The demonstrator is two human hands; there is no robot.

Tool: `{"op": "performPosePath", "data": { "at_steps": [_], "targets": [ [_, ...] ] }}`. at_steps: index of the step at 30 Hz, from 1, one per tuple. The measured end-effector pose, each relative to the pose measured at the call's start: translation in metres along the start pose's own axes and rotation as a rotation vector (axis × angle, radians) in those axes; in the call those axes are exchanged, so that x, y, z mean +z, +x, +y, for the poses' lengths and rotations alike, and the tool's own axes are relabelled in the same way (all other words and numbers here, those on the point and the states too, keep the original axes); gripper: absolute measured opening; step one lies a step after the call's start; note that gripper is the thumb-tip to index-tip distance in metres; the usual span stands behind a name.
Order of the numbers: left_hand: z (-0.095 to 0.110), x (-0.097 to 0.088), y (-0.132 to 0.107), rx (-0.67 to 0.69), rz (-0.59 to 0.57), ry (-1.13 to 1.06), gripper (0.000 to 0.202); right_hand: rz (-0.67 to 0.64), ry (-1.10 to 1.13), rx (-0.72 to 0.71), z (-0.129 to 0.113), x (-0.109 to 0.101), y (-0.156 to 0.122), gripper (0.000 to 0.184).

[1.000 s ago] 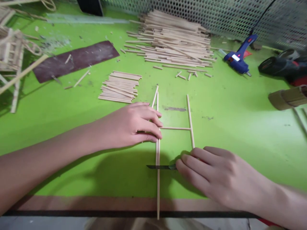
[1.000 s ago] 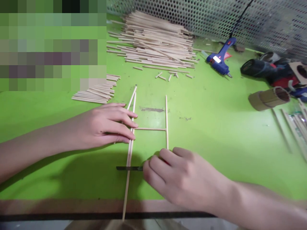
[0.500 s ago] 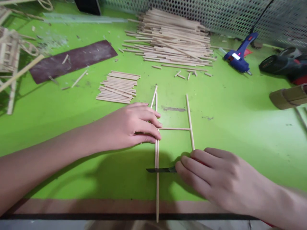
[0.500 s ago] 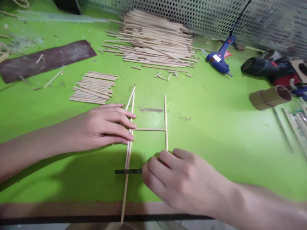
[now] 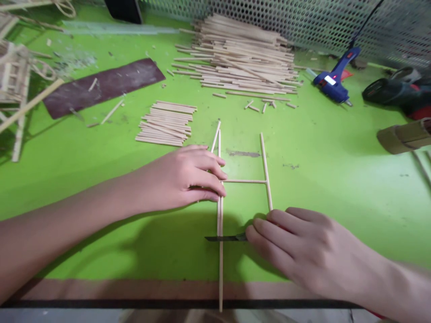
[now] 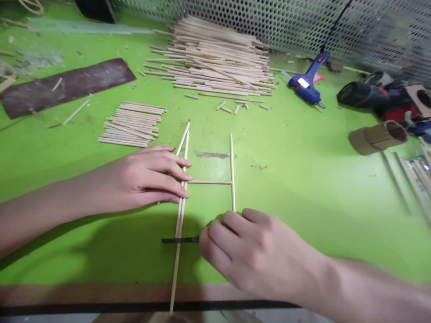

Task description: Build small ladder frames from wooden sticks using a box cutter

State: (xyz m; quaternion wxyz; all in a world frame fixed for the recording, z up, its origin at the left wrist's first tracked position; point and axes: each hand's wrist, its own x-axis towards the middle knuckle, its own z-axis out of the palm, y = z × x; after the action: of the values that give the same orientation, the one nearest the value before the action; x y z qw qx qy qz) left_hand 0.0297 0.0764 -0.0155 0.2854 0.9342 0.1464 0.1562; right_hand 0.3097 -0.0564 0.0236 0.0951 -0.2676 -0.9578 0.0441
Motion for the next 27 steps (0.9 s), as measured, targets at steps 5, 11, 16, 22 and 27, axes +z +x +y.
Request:
{"op": "performPosePath", "data": {
  "at_steps": [5, 11, 16, 22, 27],
  "targets": [
    [0.0010, -0.0018, 0.0013, 0.003, -0.025, 0.011, 0.015, -0.025, -0.012, 0.001, -0.0001, 0.0006, -0.0005, 0.028],
    [-0.0026, 0.0029, -0.0011, 0.010, 0.021, -0.007, 0.014, -0.024, -0.006, 0.006, -0.0009, -0.0001, -0.0013, 0.030],
    [-0.0026, 0.0035, -0.0017, -0.017, 0.022, -0.027, 0.011, -0.048, -0.008, 0.024, -0.0016, 0.0002, 0.0002, 0.029],
    [-0.0023, 0.0033, -0.0014, -0.031, 0.009, -0.021, 0.011, -0.073, -0.017, 0.036, -0.0027, 0.0038, -0.0002, 0.023],
    [-0.0034, 0.0043, -0.0011, -0.012, 0.024, -0.015, 0.010, -0.066, -0.010, 0.043, -0.0026, 0.0041, 0.0000, 0.025]
  ]
}}
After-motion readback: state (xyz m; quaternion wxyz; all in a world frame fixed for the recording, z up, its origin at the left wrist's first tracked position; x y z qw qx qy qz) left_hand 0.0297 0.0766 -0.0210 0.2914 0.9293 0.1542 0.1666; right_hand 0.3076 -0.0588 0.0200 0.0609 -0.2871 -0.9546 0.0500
